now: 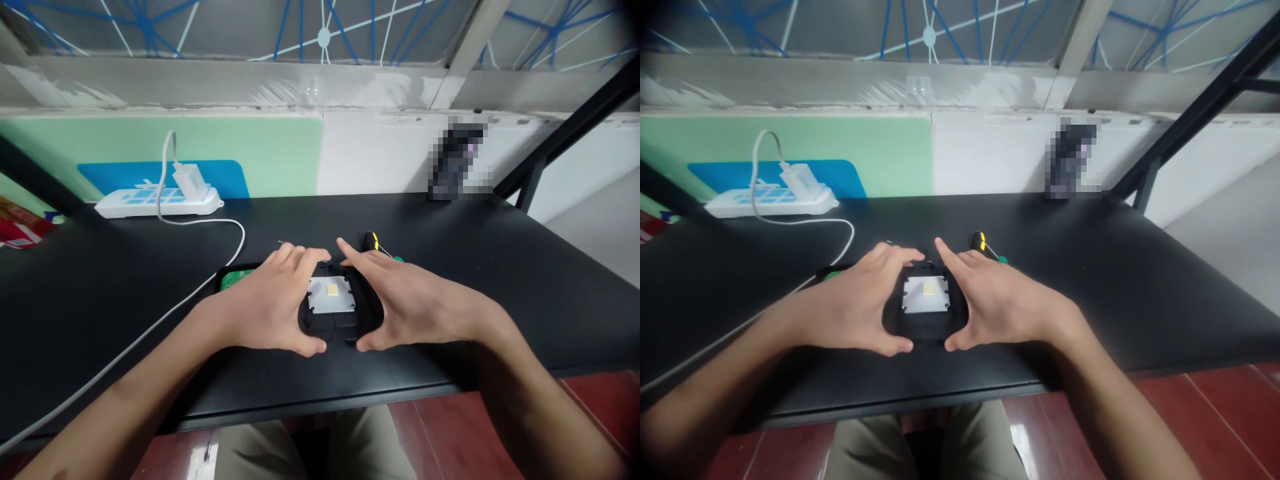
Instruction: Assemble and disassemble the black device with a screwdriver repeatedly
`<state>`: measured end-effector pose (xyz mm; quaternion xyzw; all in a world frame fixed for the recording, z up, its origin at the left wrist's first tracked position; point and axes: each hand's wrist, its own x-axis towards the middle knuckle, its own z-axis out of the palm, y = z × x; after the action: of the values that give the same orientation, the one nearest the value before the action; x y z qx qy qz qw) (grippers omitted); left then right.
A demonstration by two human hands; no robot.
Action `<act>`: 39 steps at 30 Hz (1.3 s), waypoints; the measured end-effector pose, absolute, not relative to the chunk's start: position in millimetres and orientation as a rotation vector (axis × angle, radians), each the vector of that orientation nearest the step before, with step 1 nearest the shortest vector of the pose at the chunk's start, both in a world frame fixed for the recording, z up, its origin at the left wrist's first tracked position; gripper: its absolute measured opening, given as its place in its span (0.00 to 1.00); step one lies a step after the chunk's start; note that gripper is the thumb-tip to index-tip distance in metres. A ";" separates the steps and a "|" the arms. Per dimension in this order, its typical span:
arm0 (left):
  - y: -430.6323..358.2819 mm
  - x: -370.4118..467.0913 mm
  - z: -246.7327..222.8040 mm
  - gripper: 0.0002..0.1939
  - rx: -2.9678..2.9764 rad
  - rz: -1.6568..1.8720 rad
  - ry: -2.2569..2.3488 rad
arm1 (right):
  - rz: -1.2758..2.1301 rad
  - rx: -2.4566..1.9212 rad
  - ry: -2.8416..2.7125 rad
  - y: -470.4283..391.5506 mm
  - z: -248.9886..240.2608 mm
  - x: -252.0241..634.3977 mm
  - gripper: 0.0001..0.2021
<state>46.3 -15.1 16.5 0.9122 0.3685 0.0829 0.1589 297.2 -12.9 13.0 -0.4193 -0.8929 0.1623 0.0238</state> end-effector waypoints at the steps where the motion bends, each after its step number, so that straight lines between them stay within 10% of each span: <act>1: -15.5 47.3 15.9 0.52 2.603 0.214 1.068 | 0.479 -1.299 -2.779 -13.9 12.6 296.3 0.69; 8: -16.3 49.7 12.3 0.56 2.570 0.149 1.123 | 0.524 -1.314 -2.709 -10.1 14.8 298.7 0.66; 16: -14.7 49.3 15.7 0.57 2.571 0.095 1.169 | 0.038 -1.662 -2.068 28.9 8.8 309.0 0.27; 39: -20.4 49.3 16.3 0.47 2.692 0.104 1.095 | -0.053 -1.833 -2.127 39.5 -11.0 294.9 0.17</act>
<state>49.3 -20.4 16.3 0.9194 0.3739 0.0356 0.1163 294.9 39.5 -11.0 -0.6437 -0.7469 -0.0185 0.1656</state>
